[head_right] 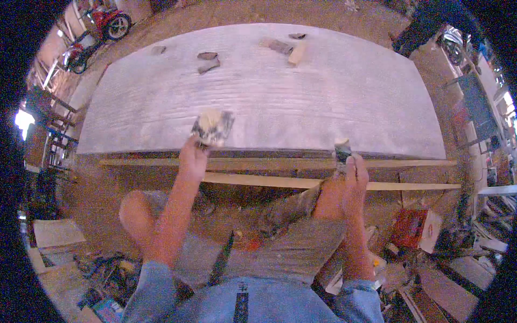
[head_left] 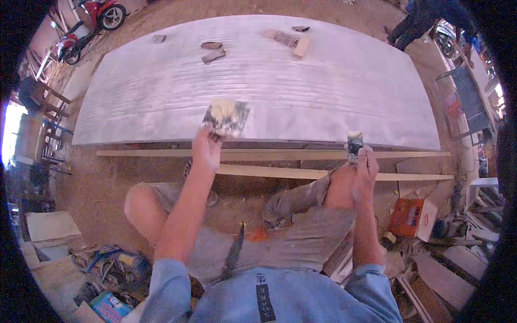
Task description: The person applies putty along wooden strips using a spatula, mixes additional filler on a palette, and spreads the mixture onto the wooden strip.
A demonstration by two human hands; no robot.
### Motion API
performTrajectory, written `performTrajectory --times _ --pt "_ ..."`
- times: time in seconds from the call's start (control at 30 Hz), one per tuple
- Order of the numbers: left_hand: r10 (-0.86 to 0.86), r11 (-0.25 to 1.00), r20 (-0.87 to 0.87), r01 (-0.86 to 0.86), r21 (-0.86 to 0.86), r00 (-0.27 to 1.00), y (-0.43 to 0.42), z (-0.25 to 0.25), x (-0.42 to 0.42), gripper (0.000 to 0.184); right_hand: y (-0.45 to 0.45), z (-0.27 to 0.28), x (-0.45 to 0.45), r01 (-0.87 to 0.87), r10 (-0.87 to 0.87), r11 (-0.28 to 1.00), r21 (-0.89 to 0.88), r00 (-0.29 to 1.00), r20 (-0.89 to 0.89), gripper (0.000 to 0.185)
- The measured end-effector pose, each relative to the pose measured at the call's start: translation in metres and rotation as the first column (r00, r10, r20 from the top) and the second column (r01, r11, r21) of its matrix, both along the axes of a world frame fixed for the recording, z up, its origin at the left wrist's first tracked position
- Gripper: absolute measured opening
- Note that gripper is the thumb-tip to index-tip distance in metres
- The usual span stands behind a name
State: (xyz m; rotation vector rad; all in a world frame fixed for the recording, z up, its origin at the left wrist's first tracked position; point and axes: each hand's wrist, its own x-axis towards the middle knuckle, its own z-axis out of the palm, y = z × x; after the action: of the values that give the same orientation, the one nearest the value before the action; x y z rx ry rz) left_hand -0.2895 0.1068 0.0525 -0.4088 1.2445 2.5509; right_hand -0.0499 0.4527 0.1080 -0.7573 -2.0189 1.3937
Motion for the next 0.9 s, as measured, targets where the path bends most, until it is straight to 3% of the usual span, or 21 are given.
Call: performTrajectory --times 0.07,0.13,0.2,0.27,0.33,0.4,0.47,0.5,0.57,0.6,0.67,0.7,0.73,0.77,0.8,0.87,0.9 --pt "0.021 0.999 -0.107 -0.026 -0.043 0.994 0.012 0.005 -0.016 0.036 0.003 -0.004 0.001 -0.023 0.024 0.999 -0.042 0.999 0.025 0.028" --pt "0.000 0.999 -0.177 -0.006 -0.034 0.984 0.014 0.003 -0.008 0.036 0.003 -0.007 0.000 -0.040 0.034 0.994 -0.099 0.998 -0.061 0.028" --pt "0.232 0.958 -0.139 -0.250 -0.137 0.963 0.007 0.005 0.025 0.037 0.010 -0.015 0.000 -0.029 0.028 0.999 -0.018 0.997 -0.067 0.028" --pt "0.070 0.889 -0.150 -0.130 -0.440 0.986 0.005 -0.006 0.067 0.043 0.012 -0.022 0.001 -0.012 0.016 0.998 0.059 0.998 -0.066 0.027" --pt "-0.482 0.571 -0.198 0.135 -0.810 0.853 -0.004 -0.085 0.103 0.047 0.009 -0.019 0.001 0.002 0.003 0.998 0.068 0.998 -0.065 0.027" --pt "-0.746 0.152 0.091 0.303 -0.941 0.660 0.020 -0.094 0.142 0.054 0.005 -0.018 0.000 0.036 -0.032 0.995 0.091 0.998 -0.048 0.027" --pt "-0.882 0.129 -0.065 0.107 -0.986 0.466 0.046 -0.131 0.156 0.061 0.005 -0.021 -0.002 0.064 -0.060 0.992 0.111 0.997 -0.040 0.027" --pt "-0.881 0.130 -0.065 0.107 -0.986 0.469 0.063 -0.148 0.159 0.061 0.008 -0.025 -0.001 0.073 -0.069 0.987 0.144 0.997 -0.033 0.027" --pt "-0.930 -0.084 -0.016 -0.252 -0.964 0.368 0.097 -0.169 0.162 0.066 0.006 -0.018 -0.002 0.091 -0.087 0.980 0.178 0.996 -0.028 0.027" --pt "-0.934 -0.080 -0.015 -0.251 -0.965 0.358 0.105 -0.173 0.164 0.066 0.002 -0.011 0.000 0.070 -0.070 0.989 0.126 0.998 -0.008 0.026" --pt "-0.866 -0.229 0.072 -0.264 -0.937 0.495 0.116 -0.184 0.179 0.065 -0.004 0.003 0.004 0.064 -0.066 0.995 0.076 0.997 0.028 0.026" --pt "-0.869 -0.225 0.076 -0.253 -0.941 0.489 0.122 -0.194 0.191 0.065 -0.005 0.006 0.005 0.071 -0.079 0.991 0.112 0.994 0.071 0.026" --pt "-0.924 -0.069 0.106 0.113 -0.991 0.368 0.126 -0.195 0.197 0.062 -0.004 0.005 0.003 0.073 -0.086 0.989 0.129 0.992 0.091 0.026" --pt "-0.967 0.043 0.083 0.477 -0.878 0.241 0.127 -0.197 0.199 0.060 -0.004 0.004 0.002 0.076 -0.093 0.986 0.146 0.990 0.111 0.026" --pt "-0.966 0.039 0.091 0.485 -0.874 0.241 0.118 -0.197 0.205 0.060 -0.004 0.002 0.001 0.102 -0.113 0.985 0.138 0.991 0.068 0.026" --pt "-0.932 0.222 0.035 0.646 -0.730 0.361 0.094 -0.110 0.192 0.057 -0.004 -0.010 0.002 0.119 -0.124 0.986 0.121 0.992 0.032 0.026" --pt "-0.930 0.221 0.043 0.649 -0.728 0.365 0.086 -0.117 0.187 0.057 0.000 -0.021 0.005 0.124 -0.146 0.916 0.381 0.989 0.030 0.027"
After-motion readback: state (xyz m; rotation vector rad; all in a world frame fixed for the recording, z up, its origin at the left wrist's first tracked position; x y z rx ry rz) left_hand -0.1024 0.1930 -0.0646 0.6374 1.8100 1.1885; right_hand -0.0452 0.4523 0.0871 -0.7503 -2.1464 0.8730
